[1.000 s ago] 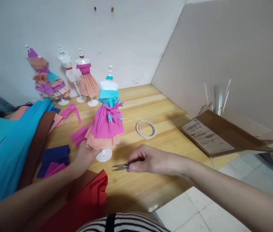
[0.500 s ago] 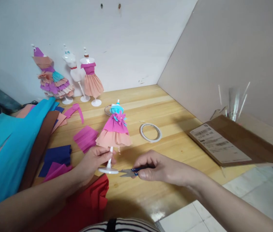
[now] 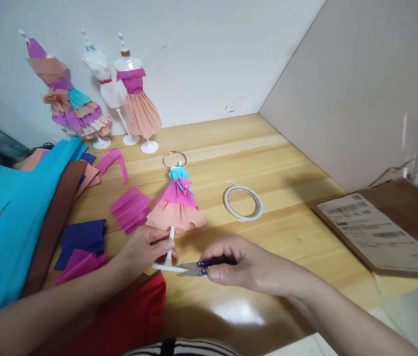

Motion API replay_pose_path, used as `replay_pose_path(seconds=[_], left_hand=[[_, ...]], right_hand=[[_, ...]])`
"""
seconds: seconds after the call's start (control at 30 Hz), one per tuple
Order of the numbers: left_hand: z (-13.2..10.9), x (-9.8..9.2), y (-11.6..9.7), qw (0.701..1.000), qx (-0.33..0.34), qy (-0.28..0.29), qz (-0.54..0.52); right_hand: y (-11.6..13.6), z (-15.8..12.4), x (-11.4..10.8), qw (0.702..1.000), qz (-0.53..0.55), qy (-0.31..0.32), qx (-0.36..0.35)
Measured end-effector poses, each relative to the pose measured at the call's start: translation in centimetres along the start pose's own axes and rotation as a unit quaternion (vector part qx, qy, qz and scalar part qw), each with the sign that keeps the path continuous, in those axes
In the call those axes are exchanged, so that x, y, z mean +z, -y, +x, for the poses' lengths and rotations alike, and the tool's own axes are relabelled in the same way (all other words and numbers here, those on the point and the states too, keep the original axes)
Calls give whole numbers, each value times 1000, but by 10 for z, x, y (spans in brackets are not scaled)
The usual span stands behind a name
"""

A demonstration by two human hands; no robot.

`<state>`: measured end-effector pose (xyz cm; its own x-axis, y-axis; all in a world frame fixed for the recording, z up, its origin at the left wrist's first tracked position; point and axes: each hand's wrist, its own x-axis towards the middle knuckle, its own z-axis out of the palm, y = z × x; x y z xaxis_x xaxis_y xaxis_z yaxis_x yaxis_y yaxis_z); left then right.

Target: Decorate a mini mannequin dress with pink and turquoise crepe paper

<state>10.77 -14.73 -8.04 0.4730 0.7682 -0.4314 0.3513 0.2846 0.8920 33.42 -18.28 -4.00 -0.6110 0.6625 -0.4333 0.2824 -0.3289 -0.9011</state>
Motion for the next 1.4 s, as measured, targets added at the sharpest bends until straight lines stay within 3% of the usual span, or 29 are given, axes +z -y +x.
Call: replay_pose_path(seconds=[0.13,0.27,0.43,0.53,0.67,0.77,0.9,1.03,1.2,1.3,1.4], left_hand=[[-4,-5,-4,990,47,-3,131],[-15,-10,-13,983,41,1,179],[-34,-18,-21,951,58,-10,304],[-40,-22,-21,893,164,-77,412],[-32,-24,-16,776,362,-199,477],[-18,-22,-11,717,433,-226,497],[-3,-20,-8,664,488,-236,514],[0,-21,-4,652,527,-235,491],[0,-24,1,651,560,-251,445],[1,-23,1,650,560,-248,449],[2,-22,-2,635,555,-255,473]], right_hand=[[1,1,-4,1000,-12,-10,8],[4,0,-8,999,-28,-29,7],[5,-3,-9,987,-122,-95,-50],[6,-6,-6,947,-248,-164,-119],[6,-3,-3,861,-394,-224,-230],[4,3,-4,817,-441,-241,-284],[3,8,-7,801,-461,-253,-285],[6,6,-9,786,-480,-273,-278],[15,4,-11,731,-552,-290,-277],[20,4,-13,701,-596,-288,-266],[22,5,-15,693,-607,-284,-264]])
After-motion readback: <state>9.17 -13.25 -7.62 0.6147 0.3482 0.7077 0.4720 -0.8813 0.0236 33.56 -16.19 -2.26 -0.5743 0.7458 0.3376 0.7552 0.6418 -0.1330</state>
